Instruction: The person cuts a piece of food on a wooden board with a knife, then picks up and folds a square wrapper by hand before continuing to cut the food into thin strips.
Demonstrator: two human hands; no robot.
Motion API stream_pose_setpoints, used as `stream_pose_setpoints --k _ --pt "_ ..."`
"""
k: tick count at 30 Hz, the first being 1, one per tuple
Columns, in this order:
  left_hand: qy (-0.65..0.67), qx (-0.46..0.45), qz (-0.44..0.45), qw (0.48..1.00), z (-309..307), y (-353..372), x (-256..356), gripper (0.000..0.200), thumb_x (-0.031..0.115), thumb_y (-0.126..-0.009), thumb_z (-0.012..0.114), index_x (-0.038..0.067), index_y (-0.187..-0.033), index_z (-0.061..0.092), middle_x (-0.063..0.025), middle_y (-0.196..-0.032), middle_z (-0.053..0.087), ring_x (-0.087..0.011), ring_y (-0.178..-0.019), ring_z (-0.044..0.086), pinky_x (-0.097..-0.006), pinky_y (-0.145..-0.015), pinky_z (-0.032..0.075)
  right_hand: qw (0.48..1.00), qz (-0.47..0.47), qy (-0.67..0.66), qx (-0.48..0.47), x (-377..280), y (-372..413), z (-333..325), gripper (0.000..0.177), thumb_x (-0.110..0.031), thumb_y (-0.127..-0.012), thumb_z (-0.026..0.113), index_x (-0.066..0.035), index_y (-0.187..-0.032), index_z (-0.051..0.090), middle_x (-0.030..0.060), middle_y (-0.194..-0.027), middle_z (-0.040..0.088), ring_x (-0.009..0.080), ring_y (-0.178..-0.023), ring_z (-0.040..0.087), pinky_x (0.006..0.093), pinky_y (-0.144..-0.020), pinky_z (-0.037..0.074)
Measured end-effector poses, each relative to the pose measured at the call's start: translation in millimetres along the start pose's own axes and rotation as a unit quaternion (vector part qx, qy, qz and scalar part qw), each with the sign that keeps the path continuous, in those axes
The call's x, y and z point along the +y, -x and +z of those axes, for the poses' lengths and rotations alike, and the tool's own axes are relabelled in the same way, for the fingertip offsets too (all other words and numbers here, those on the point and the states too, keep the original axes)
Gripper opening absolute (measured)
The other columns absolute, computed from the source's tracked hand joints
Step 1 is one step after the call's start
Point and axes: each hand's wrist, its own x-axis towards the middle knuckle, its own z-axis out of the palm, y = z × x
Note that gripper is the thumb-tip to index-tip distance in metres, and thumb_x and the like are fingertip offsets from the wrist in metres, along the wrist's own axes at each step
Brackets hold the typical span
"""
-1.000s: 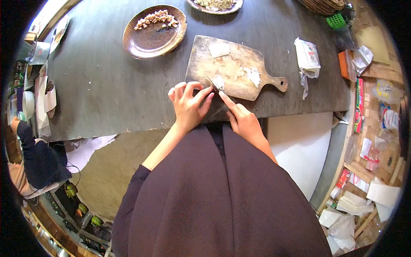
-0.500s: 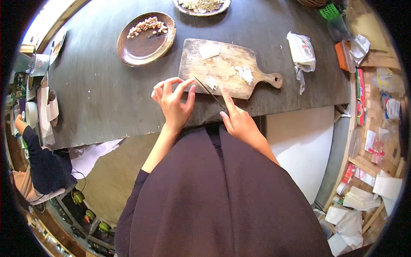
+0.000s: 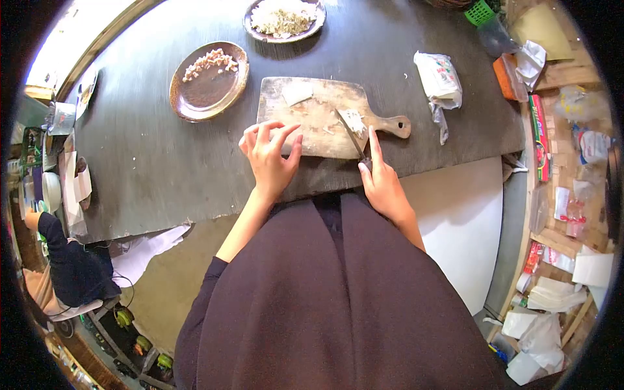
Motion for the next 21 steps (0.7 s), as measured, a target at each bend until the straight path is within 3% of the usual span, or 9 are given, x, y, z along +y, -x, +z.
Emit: stream_pose_setpoints --k 6,10,13,17,19,21 --pt "-0.05 -0.015 0.008 0.999 20 -40 -5 0.05 0.032 -0.086 0.075 0.018 -0.133 0.065 -0.0039 -0.113 0.065 -0.028 -0.116 0.054 -0.0458 -0.102 0.035 0.997 -0.042 -0.057 0.015 0 4 -14 0.084 -0.011 -0.098 0.06 -0.014 -0.166 0.011 0.0374 -0.126 0.062 0.0549 -0.115 0.06 0.0541 -0.097 0.049" --pt "-0.093 -0.034 0.031 0.995 38 -58 -15 0.049 0.034 -0.083 0.077 0.017 -0.128 0.068 -0.007 -0.12 0.063 -0.0268 -0.117 0.053 -0.0446 -0.099 0.037 0.999 -0.036 -0.029 0.017 -2 0 -24 0.087 -0.01 -0.096 0.062 -0.017 -0.166 0.012 0.0352 -0.138 0.056 0.0525 -0.121 0.059 0.0531 -0.101 0.048" --pt "-0.094 -0.048 0.014 0.994 38 -66 -14 0.044 0.033 -0.083 0.077 0.017 -0.123 0.07 -0.0057 -0.117 0.063 -0.0262 -0.115 0.054 -0.044 -0.097 0.038 0.989 -0.114 0.026 0.086 14 -6 -19 0.088 -0.01 -0.093 0.065 -0.022 -0.166 0.017 0.0285 -0.133 0.061 0.0494 -0.116 0.063 0.0518 -0.098 0.052" --pt "-0.112 -0.071 0.012 0.991 39 -71 -20 0.037 0.03 -0.082 0.078 0.018 -0.117 0.073 -0.0041 -0.115 0.063 -0.0256 -0.113 0.055 -0.0438 -0.095 0.038 0.984 -0.099 0.098 0.11 17 -21 -29 0.088 -0.011 -0.09 0.068 -0.026 -0.165 0.024 0.0199 -0.121 0.064 0.0433 -0.106 0.067 0.0492 -0.091 0.055" --pt "-0.106 -0.036 0.032 0.993 40 -70 -22 0.03 0.028 -0.081 0.079 0.019 -0.11 0.075 -0.0025 -0.113 0.063 -0.0252 -0.111 0.055 -0.0437 -0.094 0.039 0.968 -0.126 0.153 0.158 27 -34 -31 0.087 -0.011 -0.089 0.07 -0.028 -0.163 0.029 0.0157 -0.111 0.063 0.0391 -0.098 0.068 0.0471 -0.086 0.057" --pt "-0.107 -0.025 0.036 0.993 40 -69 -21 0.029 0.028 -0.081 0.08 0.02 -0.108 0.075 -0.0022 -0.111 0.064 -0.0251 -0.111 0.055 -0.0437 -0.094 0.039 0.969 -0.113 0.156 0.153 26 -42 -35 0.088 -0.009 -0.088 0.072 -0.028 -0.163 0.03 0.0147 -0.112 0.062 0.0362 -0.1 0.066 0.0458 -0.088 0.057"
